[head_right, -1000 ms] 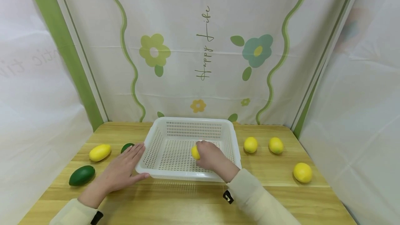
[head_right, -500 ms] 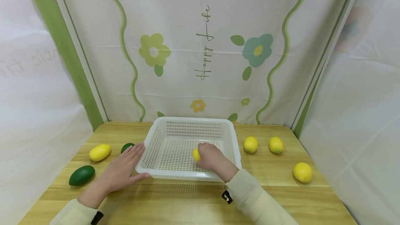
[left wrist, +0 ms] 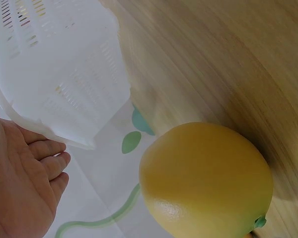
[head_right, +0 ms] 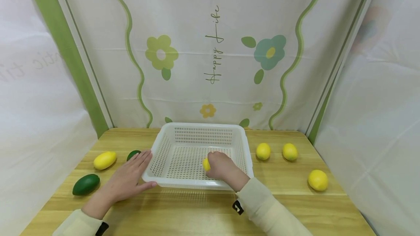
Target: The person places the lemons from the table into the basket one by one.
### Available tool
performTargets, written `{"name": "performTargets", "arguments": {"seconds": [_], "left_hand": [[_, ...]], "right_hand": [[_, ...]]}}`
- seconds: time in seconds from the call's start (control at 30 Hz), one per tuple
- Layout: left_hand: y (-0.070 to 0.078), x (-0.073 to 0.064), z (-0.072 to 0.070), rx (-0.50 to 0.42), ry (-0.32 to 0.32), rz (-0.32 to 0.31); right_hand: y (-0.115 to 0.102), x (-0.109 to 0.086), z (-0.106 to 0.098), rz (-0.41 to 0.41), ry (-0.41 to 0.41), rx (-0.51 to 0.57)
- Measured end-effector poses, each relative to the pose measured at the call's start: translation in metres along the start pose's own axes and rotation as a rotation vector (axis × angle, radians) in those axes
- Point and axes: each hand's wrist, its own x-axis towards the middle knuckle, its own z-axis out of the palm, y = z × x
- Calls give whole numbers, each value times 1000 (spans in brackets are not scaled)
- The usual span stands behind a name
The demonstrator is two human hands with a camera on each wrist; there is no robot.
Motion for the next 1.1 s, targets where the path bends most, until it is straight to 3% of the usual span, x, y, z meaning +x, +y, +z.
{"name": "performTargets", "arguments": {"seconds": [0.23,0.8,1.1], "left_hand": [[0,0,2,2,35,12],[-1,0,2,6,11,4],[-1,0,1,4,6,0]], "right_hand": [[-1,-1,0,2,-3,0],[0,0,2,7,3,12],[-1,0,0,15,11,-35]]}}
